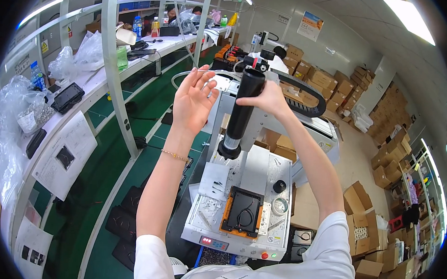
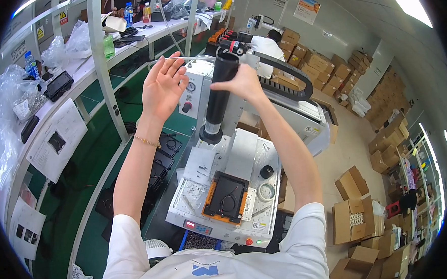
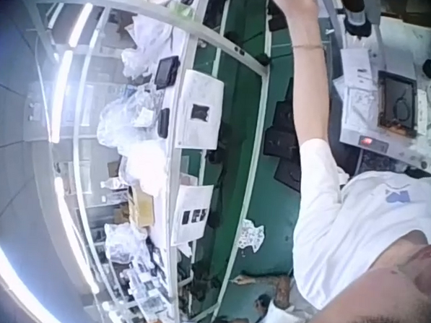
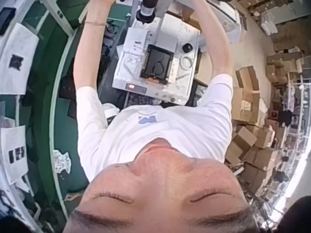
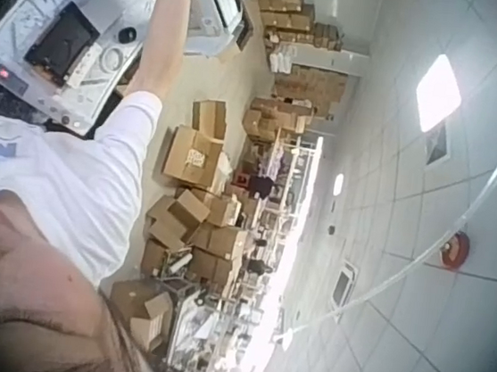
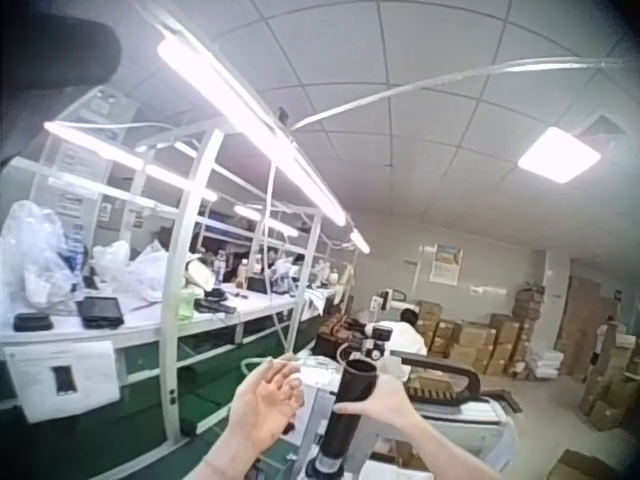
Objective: Servicing a glue dispensing machine by replacing the sealant cartridge and inspecting the nozzle and machine components.
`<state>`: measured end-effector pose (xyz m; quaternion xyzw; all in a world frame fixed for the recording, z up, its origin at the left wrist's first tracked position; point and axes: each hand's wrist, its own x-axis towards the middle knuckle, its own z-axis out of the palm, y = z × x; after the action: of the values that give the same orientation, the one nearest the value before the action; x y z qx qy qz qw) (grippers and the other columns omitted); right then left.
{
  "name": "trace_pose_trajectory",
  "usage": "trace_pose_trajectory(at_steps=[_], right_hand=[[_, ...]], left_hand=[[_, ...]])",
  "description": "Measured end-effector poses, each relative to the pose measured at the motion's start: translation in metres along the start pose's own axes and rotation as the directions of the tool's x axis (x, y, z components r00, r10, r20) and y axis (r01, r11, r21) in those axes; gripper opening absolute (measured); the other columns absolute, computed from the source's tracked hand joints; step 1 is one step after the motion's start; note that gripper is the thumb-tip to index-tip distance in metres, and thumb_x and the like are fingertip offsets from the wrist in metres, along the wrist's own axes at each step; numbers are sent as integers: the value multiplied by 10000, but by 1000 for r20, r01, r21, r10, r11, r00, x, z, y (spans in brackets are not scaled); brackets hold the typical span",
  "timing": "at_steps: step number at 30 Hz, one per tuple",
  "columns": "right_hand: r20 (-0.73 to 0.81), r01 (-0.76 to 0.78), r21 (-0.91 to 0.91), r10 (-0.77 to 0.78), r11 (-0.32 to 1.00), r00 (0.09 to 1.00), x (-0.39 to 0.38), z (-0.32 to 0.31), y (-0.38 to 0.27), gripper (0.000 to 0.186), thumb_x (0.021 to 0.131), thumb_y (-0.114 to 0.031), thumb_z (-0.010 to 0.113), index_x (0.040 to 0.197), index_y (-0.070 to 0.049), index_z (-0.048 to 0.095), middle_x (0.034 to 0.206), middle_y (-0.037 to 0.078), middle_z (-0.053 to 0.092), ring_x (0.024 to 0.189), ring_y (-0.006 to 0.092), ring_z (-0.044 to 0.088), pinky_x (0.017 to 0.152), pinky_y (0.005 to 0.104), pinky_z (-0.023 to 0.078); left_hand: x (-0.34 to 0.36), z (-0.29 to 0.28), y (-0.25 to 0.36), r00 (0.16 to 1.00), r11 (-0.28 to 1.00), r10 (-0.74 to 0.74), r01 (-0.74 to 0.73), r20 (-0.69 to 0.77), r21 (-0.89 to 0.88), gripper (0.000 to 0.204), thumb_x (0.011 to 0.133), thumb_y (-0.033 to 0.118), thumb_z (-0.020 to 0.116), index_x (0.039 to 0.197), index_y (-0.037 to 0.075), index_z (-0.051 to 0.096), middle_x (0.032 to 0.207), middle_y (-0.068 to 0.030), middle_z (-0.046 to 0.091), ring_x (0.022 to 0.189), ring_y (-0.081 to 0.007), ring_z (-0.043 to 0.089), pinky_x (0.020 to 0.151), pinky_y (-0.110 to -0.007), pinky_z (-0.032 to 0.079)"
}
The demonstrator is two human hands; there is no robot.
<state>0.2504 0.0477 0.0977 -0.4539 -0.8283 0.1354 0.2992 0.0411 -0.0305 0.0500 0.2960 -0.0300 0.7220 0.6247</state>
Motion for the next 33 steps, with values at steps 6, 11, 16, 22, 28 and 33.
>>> trace_pose_trajectory(at_steps=[6, 11, 16, 22, 28, 33], right_hand=[[176, -108, 184, 75, 977, 982, -10, 0, 9, 843, 610, -331, 890, 1243, 80, 514, 1083, 181, 644, 1001, 209, 627, 891, 318, 491], [170, 178, 145, -202, 973, 965, 10, -12, 22, 735, 678, -365, 839, 1238, 25, 567, 1176, 155, 636, 1066, 236, 626, 932, 347, 485], [193, 12, -604, 131, 797, 972, 14, -10, -34, 922, 629, -723, 673, 1168, 24, 627, 1141, 211, 651, 1054, 300, 640, 888, 382, 522], [190, 217, -543, -134, 811, 973, 35, -12, -27, 783, 686, -762, 595, 786, 7, 701, 765, 114, 706, 778, 268, 700, 723, 375, 555], [410, 142, -592, 145, 794, 901, 36, -25, -49, 777, 727, -736, 577, 890, 12, 707, 767, 99, 707, 759, 212, 706, 722, 354, 570], [329, -41, -653, 332, 756, 884, 30, -27, -70, 804, 704, -699, 608, 1029, 32, 691, 1018, 141, 699, 783, 240, 711, 694, 347, 583]], left_hand=[[-2, -1, -2, 1000, 1000, -27, 27, 14, 5, 361, 991, 276, 524, 1227, 3, 514, 1065, -64, 564, 909, -143, 552, 805, -294, 480], [-2, 10, -8, 998, 998, -39, 40, 42, -46, 411, 990, 245, 519, 1292, -30, 473, 1032, -77, 585, 901, -168, 529, 816, -315, 465], [-4, 13, -5, 998, 999, -39, 40, 52, -27, 410, 990, 240, 520, 1293, -32, 471, 1023, -78, 583, 893, -168, 525, 807, -310, 465], [-2, 20, -4, 996, 997, -65, 67, 64, -24, 408, 992, 245, 517, 1281, -40, 480, 1020, -83, 582, 885, -169, 524, 796, -305, 467], [3, 22, -1, 994, 996, -69, 74, 85, -52, 422, 996, 253, 507, 1284, -54, 476, 1018, -91, 581, 899, -175, 525, 799, -308, 467], [5, 23, 1, 995, 997, -65, 67, 73, -35, 400, 995, 261, 512, 1258, -38, 486, 1009, -78, 567, 898, -163, 524, 796, -301, 466]])
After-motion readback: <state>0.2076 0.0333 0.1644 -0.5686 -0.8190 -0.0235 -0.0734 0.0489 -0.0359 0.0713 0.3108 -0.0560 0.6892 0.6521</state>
